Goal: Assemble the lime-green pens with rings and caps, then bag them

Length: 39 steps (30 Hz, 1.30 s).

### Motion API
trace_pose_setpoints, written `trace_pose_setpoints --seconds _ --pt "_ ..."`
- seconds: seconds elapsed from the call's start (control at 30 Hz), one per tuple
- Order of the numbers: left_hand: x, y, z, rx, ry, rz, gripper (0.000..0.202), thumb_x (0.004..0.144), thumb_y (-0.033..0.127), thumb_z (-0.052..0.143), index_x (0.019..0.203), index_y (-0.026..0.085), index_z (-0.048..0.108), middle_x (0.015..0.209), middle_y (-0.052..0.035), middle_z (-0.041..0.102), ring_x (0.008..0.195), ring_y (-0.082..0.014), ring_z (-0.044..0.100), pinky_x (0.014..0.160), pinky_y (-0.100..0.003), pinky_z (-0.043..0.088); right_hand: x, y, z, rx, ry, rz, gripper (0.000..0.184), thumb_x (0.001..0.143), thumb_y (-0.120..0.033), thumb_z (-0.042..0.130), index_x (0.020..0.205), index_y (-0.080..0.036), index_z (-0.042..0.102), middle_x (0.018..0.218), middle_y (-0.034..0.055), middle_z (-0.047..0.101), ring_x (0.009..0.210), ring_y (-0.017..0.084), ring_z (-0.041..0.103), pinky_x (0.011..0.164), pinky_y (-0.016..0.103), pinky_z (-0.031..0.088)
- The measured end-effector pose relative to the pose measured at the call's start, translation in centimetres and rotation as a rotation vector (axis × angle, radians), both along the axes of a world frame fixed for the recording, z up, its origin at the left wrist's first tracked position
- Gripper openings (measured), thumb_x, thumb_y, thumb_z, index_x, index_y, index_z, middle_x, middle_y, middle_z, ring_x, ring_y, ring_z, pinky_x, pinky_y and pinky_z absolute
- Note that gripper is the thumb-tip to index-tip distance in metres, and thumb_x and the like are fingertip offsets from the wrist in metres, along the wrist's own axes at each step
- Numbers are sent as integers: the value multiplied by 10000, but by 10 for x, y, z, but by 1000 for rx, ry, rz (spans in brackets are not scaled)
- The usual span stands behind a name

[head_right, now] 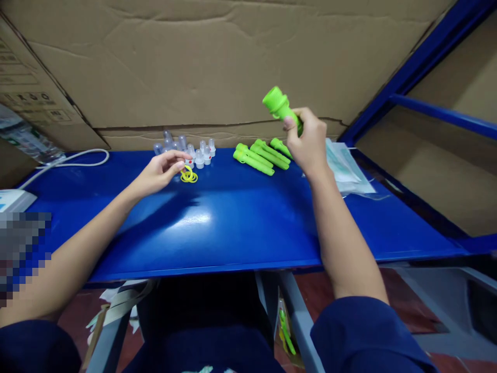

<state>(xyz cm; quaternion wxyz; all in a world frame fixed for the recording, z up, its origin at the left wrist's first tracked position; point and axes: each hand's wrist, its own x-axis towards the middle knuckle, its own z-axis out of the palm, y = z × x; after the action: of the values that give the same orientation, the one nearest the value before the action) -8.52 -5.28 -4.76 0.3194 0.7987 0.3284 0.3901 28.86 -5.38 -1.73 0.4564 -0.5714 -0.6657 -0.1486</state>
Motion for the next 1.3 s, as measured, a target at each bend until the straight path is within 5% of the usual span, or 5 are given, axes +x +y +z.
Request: trace_pose_setpoints --seconds 0.23,0.43,0.67,1.07,1.3 --pt "-1 9 -31 82 115 238 198 912 288 567 1018 143 650 896 -57 677 774 -155 633 747 -279 514 48 47 -54 -357 15 -187 387 878 -231 585 1235 -84 611 1168 240 672 1071 326 620 944 442 459" --pt "-2 11 -35 81 166 334 148 876 291 610 929 157 644 927 -71 715 780 -164 655 737 -275 532 61 59 -62 -453 95 -364 373 879 -122 546 1240 -39 595 1192 273 657 1111 327 609 957 417 440" --pt "-6 12 -37 149 197 317 172 858 315 634 931 160 644 952 -87 729 851 -196 683 833 -328 546 59 65 -69 -440 -74 -125 355 841 -175 556 1169 -137 687 1189 183 705 1106 318 645 993 449 487" --pt "-3 4 -33 284 218 353 168 896 272 542 952 159 653 993 -106 725 911 -229 680 868 -363 513 52 73 -82 -550 -193 -143 408 882 -166 415 1130 -75 725 1202 251 678 1156 365 632 1051 494 466" --pt "-4 3 -32 275 235 355 183 897 260 536 972 149 660 992 -110 729 928 -232 690 883 -364 511 6 49 -67 -331 -269 129 310 951 -377 466 1001 -164 686 986 162 708 970 307 655 941 472 508"
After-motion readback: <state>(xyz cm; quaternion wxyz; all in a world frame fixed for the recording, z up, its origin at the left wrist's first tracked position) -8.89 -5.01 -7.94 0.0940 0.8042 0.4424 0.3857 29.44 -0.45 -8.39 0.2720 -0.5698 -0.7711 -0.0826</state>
